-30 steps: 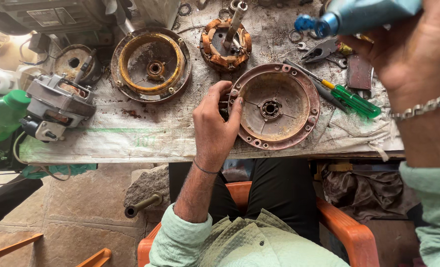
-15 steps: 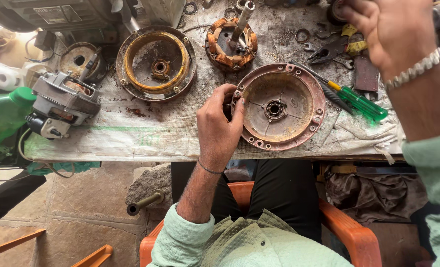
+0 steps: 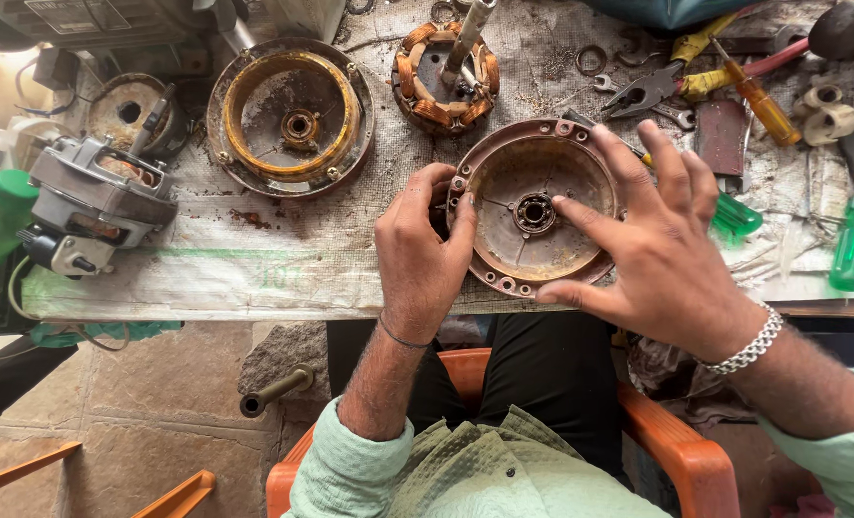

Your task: The person applies blue grease to the bearing area of a motor end cap, then uses a screwdriver to spread it. They then pick up the rotor assembly and use a sanding block to clean the copper windings and shaft. The person continues sanding the rotor throughout the clip.

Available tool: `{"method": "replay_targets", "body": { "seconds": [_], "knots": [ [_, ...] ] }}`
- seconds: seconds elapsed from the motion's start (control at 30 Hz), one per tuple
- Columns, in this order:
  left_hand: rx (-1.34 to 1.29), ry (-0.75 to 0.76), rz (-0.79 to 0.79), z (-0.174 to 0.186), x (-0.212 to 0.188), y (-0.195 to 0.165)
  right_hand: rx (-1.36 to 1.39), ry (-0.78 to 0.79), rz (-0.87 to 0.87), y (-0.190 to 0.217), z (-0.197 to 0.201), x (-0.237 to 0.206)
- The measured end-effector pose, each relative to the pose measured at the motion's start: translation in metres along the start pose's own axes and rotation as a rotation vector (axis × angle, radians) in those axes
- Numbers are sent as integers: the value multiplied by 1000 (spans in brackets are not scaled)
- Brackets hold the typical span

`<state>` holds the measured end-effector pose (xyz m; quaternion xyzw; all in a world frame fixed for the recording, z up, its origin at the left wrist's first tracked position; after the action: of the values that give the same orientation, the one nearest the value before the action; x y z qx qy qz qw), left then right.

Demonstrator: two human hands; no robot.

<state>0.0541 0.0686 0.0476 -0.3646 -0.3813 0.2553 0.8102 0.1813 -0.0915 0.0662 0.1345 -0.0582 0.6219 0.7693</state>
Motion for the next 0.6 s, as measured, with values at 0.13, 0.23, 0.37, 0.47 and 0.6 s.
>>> {"method": "replay_targets", "body": {
  "seconds": [0.13,0.23,0.37,0.47,0.6],
  "knots": [
    [-10,-11,-12,1,-2,-1,-1,-2,14,2,-5,0],
    [-3,-19,-19,1,-3,-1,6,-5,23,5,-6,2],
    [-16,-32,-39,3,-3,-3,-19,-3,43,7,-7,1],
    [-39,-42,-38,4,-4,-4,-13,13,34,4,-9,0],
    [-35,-30,-35,3,-3,-3,43,4,48,1,-9,-1]
  ]
}}
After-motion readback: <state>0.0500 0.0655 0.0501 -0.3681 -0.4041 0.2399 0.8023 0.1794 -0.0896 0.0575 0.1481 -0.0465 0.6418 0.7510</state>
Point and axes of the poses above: each hand's wrist, its own x-axis towards the middle knuckle, its own z-axis out of the back of the hand, y = z × x, the point moved 8 cm from there along x, towards the middle knuckle, and after that the axes turned 1 degree about -y, right-handed, at the moved point
